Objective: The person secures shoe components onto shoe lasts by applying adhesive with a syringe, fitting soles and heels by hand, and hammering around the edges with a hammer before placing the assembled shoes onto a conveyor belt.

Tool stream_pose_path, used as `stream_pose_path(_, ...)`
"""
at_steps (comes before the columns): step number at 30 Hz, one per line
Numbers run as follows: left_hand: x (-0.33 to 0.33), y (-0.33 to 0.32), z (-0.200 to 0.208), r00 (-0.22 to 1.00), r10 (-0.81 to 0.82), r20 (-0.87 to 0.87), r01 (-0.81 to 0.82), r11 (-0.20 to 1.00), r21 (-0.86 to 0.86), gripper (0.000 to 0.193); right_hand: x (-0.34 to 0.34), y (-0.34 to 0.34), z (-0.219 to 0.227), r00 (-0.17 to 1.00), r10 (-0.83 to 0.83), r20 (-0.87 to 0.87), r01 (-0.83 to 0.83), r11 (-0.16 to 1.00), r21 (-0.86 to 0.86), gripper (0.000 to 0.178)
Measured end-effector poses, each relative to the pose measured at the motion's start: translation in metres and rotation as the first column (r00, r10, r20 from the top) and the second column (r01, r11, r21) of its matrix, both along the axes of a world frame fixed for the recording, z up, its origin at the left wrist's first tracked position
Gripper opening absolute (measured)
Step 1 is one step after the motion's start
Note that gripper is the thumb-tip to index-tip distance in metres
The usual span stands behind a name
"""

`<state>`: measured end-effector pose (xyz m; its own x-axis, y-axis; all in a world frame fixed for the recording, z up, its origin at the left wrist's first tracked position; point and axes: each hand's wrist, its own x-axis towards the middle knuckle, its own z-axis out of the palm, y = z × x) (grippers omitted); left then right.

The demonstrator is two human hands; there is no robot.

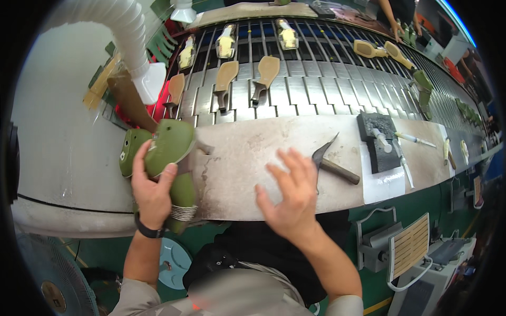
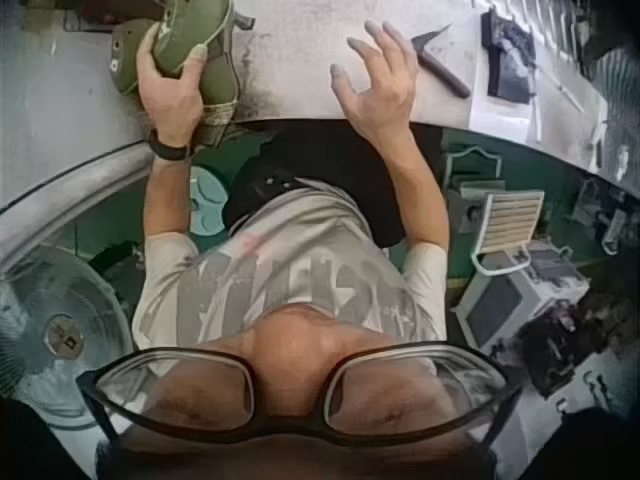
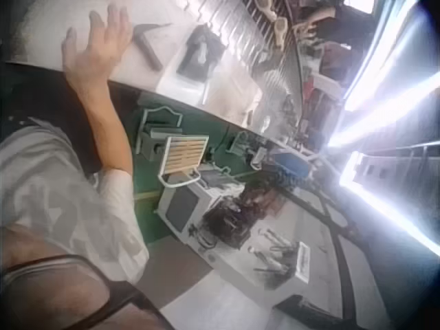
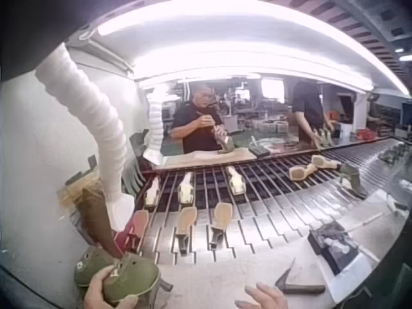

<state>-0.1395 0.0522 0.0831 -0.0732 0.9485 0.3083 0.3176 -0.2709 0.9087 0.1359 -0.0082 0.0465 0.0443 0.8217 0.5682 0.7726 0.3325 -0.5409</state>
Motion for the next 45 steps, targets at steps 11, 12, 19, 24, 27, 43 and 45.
stream_pose_path(11, -0.030, 0.018, -0.008, 0.688, 0.348, -0.636, -0.090, 0.912, 0.401, 0.066, 0.127, 0.064, -0.008, 0.974, -0.075, 0.215, 0.138, 0.945, -0.295, 0.043)
stream_pose_path(12, -0.027, 0.020, -0.004, 0.623, 0.364, -0.693, -0.079, 0.910, 0.406, 0.066, 0.123, 0.076, -0.001, 0.977, -0.069, 0.203, 0.126, 0.950, -0.287, 0.040)
stream_pose_path(19, 0.114, 0.053, 0.016, 0.813, -0.242, -0.529, 0.378, 0.911, 0.164, 0.058, 0.129, 0.158, -0.033, 0.936, -0.009, -0.352, -0.094, 0.957, -0.276, 0.032)
stream_pose_path(24, 0.196, 0.200, -0.065, 0.612, -0.163, -0.774, 0.092, 0.986, -0.136, 0.067, 0.139, 0.168, -0.064, 0.704, 0.031, -0.709, -0.280, 0.930, -0.238, 0.031)
stream_pose_path(27, 0.167, 0.277, -0.115, 0.608, -0.211, -0.766, 0.181, 0.976, -0.125, 0.033, 0.119, 0.173, -0.040, 0.764, -0.003, -0.645, -0.200, 0.949, -0.242, 0.039)
stream_pose_path(43, 0.259, 0.282, -0.065, 0.851, -0.513, -0.111, 0.486, 0.850, -0.205, 0.018, 0.126, 0.186, -0.054, 0.566, -0.205, -0.799, 0.139, 0.978, -0.152, 0.045)
stream_pose_path(45, 0.276, 0.347, -0.088, 0.855, -0.446, -0.266, 0.375, 0.884, -0.278, 0.027, 0.123, 0.184, -0.055, 0.570, -0.193, -0.798, 0.083, 0.981, -0.178, 0.045)
